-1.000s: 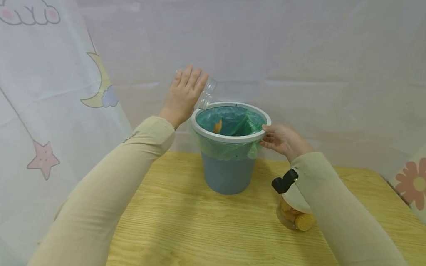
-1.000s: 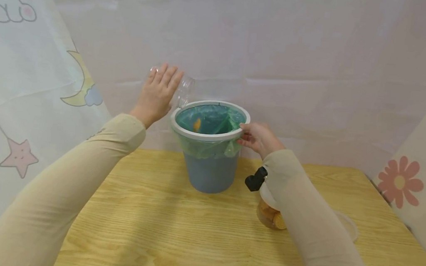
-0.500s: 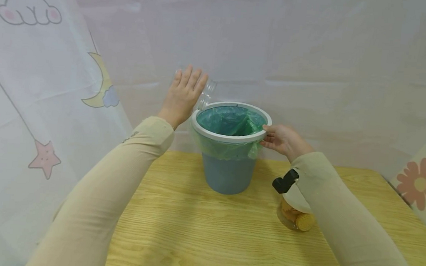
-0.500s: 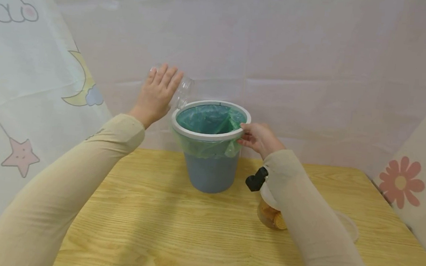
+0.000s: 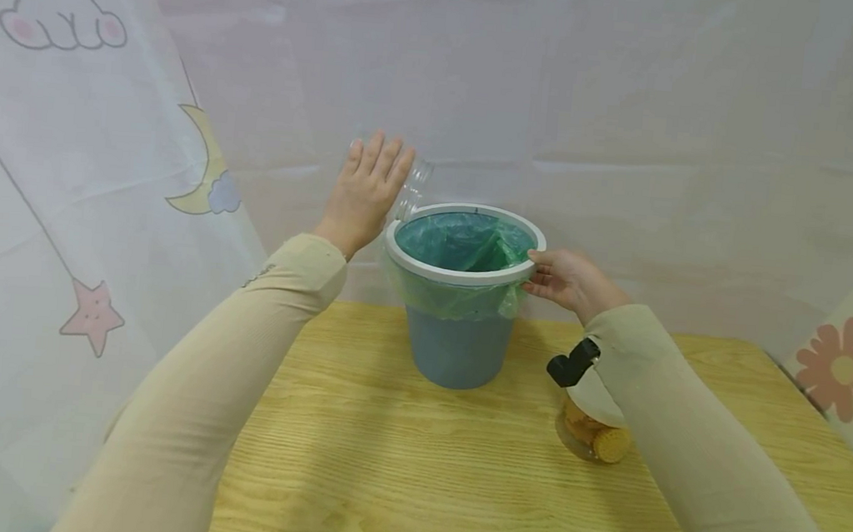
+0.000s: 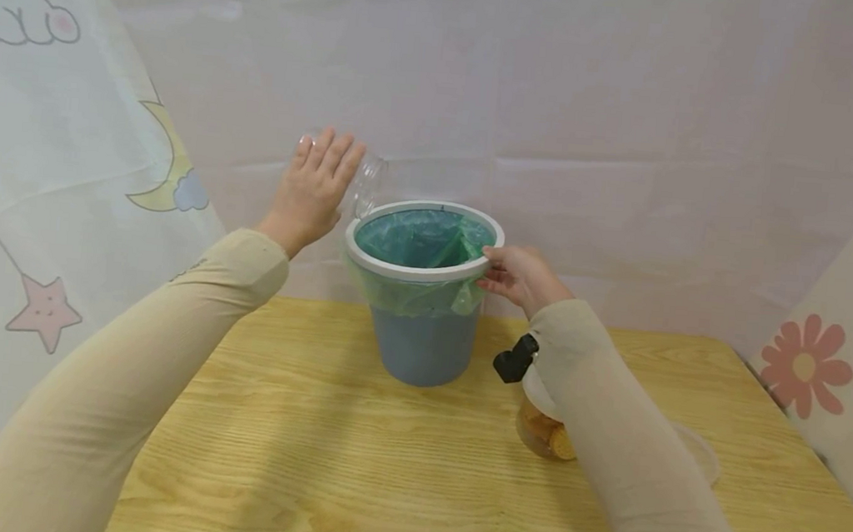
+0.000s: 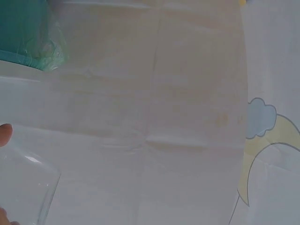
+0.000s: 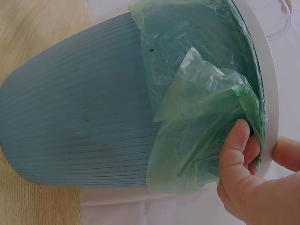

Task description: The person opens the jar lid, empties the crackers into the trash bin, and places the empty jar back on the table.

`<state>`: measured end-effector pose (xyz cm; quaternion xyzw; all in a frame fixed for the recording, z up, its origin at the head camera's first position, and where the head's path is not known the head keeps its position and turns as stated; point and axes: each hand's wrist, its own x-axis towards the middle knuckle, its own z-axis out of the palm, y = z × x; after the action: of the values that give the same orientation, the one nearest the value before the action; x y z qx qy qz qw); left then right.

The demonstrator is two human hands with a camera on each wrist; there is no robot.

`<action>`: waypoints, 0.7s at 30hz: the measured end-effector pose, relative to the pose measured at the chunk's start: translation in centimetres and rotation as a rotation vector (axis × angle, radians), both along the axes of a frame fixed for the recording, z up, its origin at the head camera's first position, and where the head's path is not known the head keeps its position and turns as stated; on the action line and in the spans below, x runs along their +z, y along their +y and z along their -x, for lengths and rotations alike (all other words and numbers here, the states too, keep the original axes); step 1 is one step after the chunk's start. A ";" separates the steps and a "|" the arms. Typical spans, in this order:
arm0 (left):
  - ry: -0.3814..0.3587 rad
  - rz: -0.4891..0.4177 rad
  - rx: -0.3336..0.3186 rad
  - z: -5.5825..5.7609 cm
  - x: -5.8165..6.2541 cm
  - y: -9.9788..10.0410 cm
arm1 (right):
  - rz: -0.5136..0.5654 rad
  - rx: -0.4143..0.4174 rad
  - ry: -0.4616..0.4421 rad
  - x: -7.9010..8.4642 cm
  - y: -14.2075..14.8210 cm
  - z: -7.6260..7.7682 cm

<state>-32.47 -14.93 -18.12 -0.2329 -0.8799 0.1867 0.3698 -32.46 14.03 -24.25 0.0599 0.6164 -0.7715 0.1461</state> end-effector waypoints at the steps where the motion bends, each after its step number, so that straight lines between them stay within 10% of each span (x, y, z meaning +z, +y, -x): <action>1: 0.002 0.004 0.000 0.0 0.0 0.0 | 0.002 0.001 0.000 0.0 0.0 0.0; 21: -0.003 -0.041 -0.007 -0.1 -0.5 -0.7 | 0.022 0.006 -0.008 -0.1 -0.2 0.2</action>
<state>-32.37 -15.63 -18.66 -0.2287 -0.8833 0.1667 0.3739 -32.65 13.80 -24.31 0.0594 0.6076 -0.7774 0.1515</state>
